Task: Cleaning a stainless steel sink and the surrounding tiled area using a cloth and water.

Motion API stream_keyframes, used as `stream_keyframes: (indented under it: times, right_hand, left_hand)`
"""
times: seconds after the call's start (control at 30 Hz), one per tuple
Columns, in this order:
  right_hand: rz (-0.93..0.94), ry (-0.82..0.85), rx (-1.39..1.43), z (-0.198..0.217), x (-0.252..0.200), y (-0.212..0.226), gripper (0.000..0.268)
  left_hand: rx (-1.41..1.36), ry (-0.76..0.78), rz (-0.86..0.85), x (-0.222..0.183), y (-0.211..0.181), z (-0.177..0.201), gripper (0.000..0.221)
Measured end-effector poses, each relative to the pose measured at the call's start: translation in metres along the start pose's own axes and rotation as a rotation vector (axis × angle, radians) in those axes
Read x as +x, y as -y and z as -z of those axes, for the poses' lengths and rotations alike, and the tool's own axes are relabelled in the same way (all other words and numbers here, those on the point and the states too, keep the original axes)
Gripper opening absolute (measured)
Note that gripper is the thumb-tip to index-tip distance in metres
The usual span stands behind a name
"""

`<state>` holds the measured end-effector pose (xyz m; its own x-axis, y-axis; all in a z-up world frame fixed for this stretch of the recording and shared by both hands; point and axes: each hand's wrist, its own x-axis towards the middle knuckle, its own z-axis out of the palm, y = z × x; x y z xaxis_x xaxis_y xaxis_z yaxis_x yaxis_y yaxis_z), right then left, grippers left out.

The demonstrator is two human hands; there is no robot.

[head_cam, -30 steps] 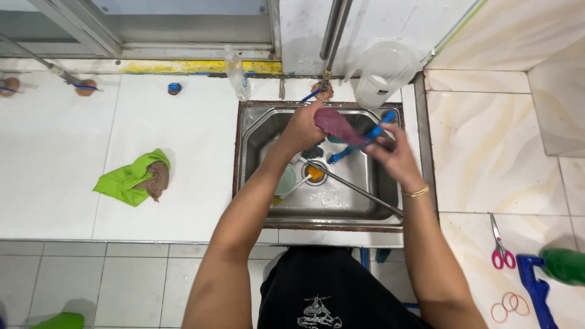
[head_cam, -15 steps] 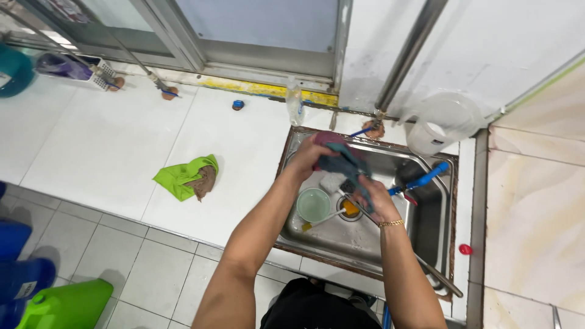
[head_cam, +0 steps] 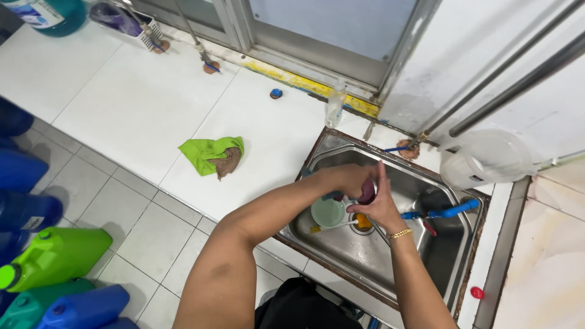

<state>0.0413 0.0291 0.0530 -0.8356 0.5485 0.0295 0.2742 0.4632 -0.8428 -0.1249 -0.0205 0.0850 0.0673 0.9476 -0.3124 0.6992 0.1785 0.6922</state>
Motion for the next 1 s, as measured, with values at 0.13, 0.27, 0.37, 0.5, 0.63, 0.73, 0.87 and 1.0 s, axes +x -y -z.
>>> stream_keyframes:
  times: [0.13, 0.27, 0.37, 0.5, 0.63, 0.73, 0.87, 1.0]
  right_hand:
    - [-0.210, 0.002, 0.381, -0.016, -0.019, 0.007, 0.064]
    - [-0.307, -0.109, 0.451, -0.019, -0.028, -0.041, 0.033]
    - [-0.329, -0.149, 0.405, -0.027, -0.023, -0.092, 0.049]
    - [-0.228, -0.321, 1.032, -0.048, -0.008, -0.060, 0.074]
    - [-0.305, -0.174, 1.081, -0.066, -0.013, -0.095, 0.021]
    - [-0.426, -0.055, 1.000, -0.037, -0.028, -0.034, 0.019]
    - [-0.546, 0.160, 1.011, -0.013, -0.032, -0.050, 0.038]
    - [-0.488, -0.003, 1.284, -0.026, -0.020, -0.080, 0.041]
  left_hand:
    - [-0.016, -0.017, -0.081, -0.001, -0.015, 0.006, 0.056]
    - [-0.169, -0.107, 0.056, 0.021, 0.011, 0.002, 0.071]
    - [-0.476, -0.251, 0.060, 0.037, 0.019, -0.018, 0.056]
    - [-0.770, -0.425, 0.106, 0.054, 0.018, -0.042, 0.048]
    - [-0.844, -0.524, 0.169, 0.074, 0.034, -0.066, 0.049]
    - [-0.904, -0.505, 0.210, 0.065, 0.037, -0.072, 0.049]
    - [-0.968, -0.526, 0.266, 0.068, 0.059, -0.079, 0.048]
    - [-0.869, -0.658, 0.157, 0.034, 0.037, -0.085, 0.053]
